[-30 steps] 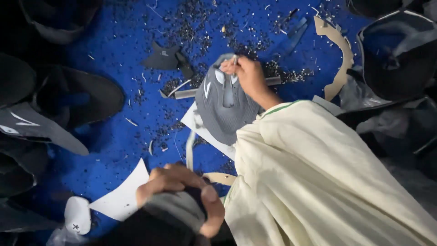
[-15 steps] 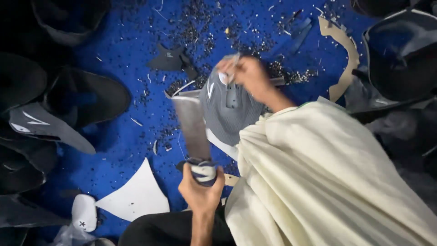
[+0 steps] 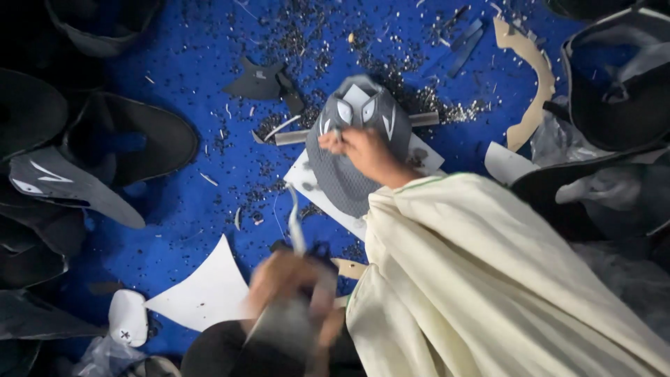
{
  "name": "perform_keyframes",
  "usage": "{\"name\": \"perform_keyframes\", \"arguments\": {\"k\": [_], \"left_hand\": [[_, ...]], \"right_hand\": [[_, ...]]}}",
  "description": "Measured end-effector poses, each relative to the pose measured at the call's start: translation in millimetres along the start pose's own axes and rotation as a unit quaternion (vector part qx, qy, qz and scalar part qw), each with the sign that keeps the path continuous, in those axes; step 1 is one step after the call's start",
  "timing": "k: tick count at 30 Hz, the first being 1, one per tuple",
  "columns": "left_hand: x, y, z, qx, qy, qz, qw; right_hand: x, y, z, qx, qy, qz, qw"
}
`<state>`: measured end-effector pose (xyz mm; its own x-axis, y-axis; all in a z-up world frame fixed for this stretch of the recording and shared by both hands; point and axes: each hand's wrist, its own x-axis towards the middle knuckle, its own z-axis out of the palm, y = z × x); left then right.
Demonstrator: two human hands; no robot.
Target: Using a metal punch and a hammer-tool to create holes or attach components to shoe uppers on a floor-based workshop block.
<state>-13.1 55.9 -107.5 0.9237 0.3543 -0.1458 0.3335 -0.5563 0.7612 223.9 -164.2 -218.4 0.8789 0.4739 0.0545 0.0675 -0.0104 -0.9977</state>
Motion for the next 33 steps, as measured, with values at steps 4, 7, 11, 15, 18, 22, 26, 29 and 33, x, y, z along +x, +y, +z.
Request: {"name": "perform_keyframes", "arguments": {"k": [4, 7, 11, 15, 18, 22, 26, 29, 33], "left_hand": [[15.1, 55.0, 82.8, -0.018, 0.023, -0.022, 0.999], [8.5, 84.4, 65.9, -0.048, 0.055, -0.060, 0.996], [-0.5, 126.9, 11.7, -0.067, 0.140, 0.078, 0.985], [14.5, 86.0, 51.5, -0.054, 0.132, 0.120, 0.982], [27.9, 59.5, 87.2, -0.098, 0.109, 0.098, 0.984], [22.2, 85.0, 72.2, -0.006, 0.036, -0.074, 0.997], [14.9, 116.9, 36.0, -0.139, 0.142, 0.085, 0.976], [28.9, 90.4, 68.0, -0.236, 0.185, 0.205, 0.931], [35.5, 62.0, 100.0, 0.091, 0.036, -0.034, 0.995]], "right_hand": [[-2.8, 17.2, -8.2, -0.172, -0.023, -0.139, 0.975], [9.7, 28.2, -15.0, -0.065, -0.009, -0.062, 0.996], [28.9, 29.5, -15.6, 0.219, 0.050, 0.155, 0.962], [12.4, 25.6, -9.0, 0.084, 0.047, 0.017, 0.995], [2.2, 36.4, -12.3, -0.170, 0.014, -0.097, 0.981], [28.1, 66.0, -19.6, -0.017, 0.049, 0.015, 0.999], [38.9, 51.4, -16.7, 0.201, 0.087, 0.116, 0.969], [24.0, 30.6, -14.2, 0.064, 0.067, 0.014, 0.996], [17.8, 32.9, -16.4, -0.210, 0.035, -0.113, 0.971]]}}
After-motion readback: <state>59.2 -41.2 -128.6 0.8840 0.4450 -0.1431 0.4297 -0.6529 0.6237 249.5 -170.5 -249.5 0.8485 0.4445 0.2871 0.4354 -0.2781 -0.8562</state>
